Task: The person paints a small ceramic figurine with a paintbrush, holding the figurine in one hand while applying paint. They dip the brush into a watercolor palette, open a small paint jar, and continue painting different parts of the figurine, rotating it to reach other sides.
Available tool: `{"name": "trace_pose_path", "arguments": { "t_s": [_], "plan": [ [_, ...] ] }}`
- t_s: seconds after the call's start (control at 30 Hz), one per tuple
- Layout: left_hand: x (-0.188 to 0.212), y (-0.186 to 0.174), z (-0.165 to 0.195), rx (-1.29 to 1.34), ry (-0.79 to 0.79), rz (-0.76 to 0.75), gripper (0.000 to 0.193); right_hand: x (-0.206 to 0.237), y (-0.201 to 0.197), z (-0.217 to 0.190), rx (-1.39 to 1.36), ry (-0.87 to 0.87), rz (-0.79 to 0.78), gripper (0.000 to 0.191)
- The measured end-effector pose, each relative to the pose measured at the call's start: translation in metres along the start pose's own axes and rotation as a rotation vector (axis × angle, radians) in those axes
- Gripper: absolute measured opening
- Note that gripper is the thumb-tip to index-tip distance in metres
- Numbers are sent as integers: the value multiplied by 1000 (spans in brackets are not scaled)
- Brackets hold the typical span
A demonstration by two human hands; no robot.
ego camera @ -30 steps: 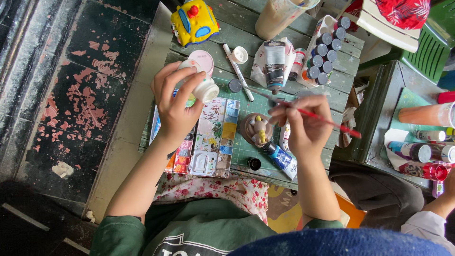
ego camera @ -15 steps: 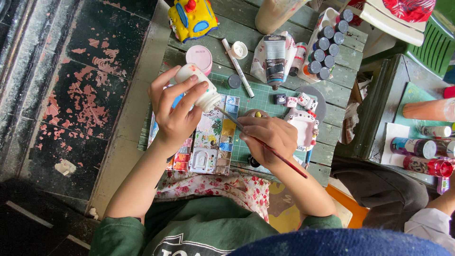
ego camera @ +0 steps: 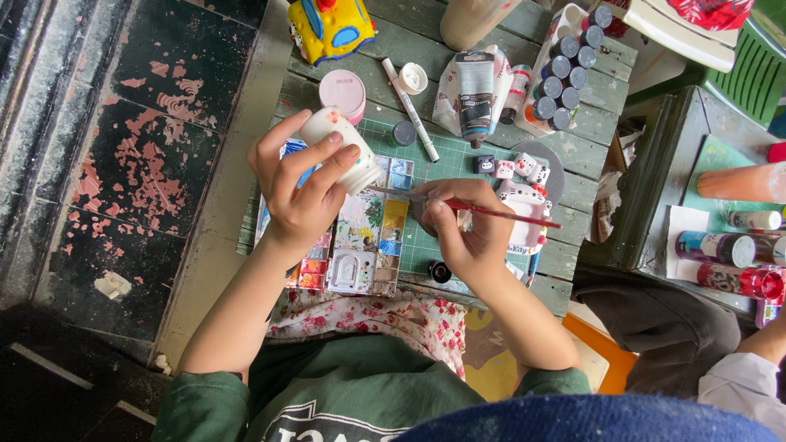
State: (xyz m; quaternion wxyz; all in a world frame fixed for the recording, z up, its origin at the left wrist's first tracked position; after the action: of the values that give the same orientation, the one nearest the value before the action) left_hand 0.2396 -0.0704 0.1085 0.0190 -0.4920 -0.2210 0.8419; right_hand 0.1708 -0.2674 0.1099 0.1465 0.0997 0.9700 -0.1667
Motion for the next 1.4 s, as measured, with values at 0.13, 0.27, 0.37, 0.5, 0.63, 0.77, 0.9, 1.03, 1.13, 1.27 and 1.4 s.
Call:
{"name": "trace_pose_path", "arguments": {
  "t_s": [0.13, 0.27, 0.37, 0.5, 0.63, 0.77, 0.9, 1.03, 1.13, 1.27, 1.4],
  "plan": [
    [1, 0, 0, 1, 8, 4, 50, 4, 0, 16, -117, 72, 0, 9],
    [2, 0, 1, -2, 9, -6, 52, 7, -3, 14, -212, 37, 42, 9],
    [2, 0, 2, -5, 18, -11, 52, 8, -4, 8, -137, -12, 39, 9],
    [4, 1, 4, -9, 41, -36, 53, 10, -2, 13, -81, 23, 27, 10],
    [5, 1, 4, -21, 59, -40, 51, 12, -1, 14, -99, 15, 10, 8],
    [6, 1, 4, -25, 69, -38, 50, 10, 1, 33, -253, 153, 26, 9],
    [6, 0, 4, -31, 80, -36, 49, 9, 1, 51, -324, 304, 45, 8],
    [5, -1, 3, -35, 78, -32, 49, 9, -1, 55, -381, 351, 51, 9],
    [5, -2, 4, -48, 83, -32, 50, 11, -5, 58, -393, 377, 87, 11],
    [6, -4, 0, -74, 75, -7, 50, 17, -11, 60, -416, 369, 115, 11],
    [12, -20, -22, -144, -34, 74, 47, 30, -24, 55, -365, 290, 177, 8]
  ]
}}
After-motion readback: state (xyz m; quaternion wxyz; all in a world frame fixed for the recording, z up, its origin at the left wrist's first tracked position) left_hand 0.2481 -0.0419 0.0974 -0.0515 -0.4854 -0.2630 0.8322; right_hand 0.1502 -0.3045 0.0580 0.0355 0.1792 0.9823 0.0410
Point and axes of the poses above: each hand's wrist, its own x-axis away from the middle knuckle, its own y-axis out of the palm, z = x × y, the point moved 10 cm from there along -x, towards the middle knuckle, and after that the axes turned 5 degrees about x, right-handed, at the moved point
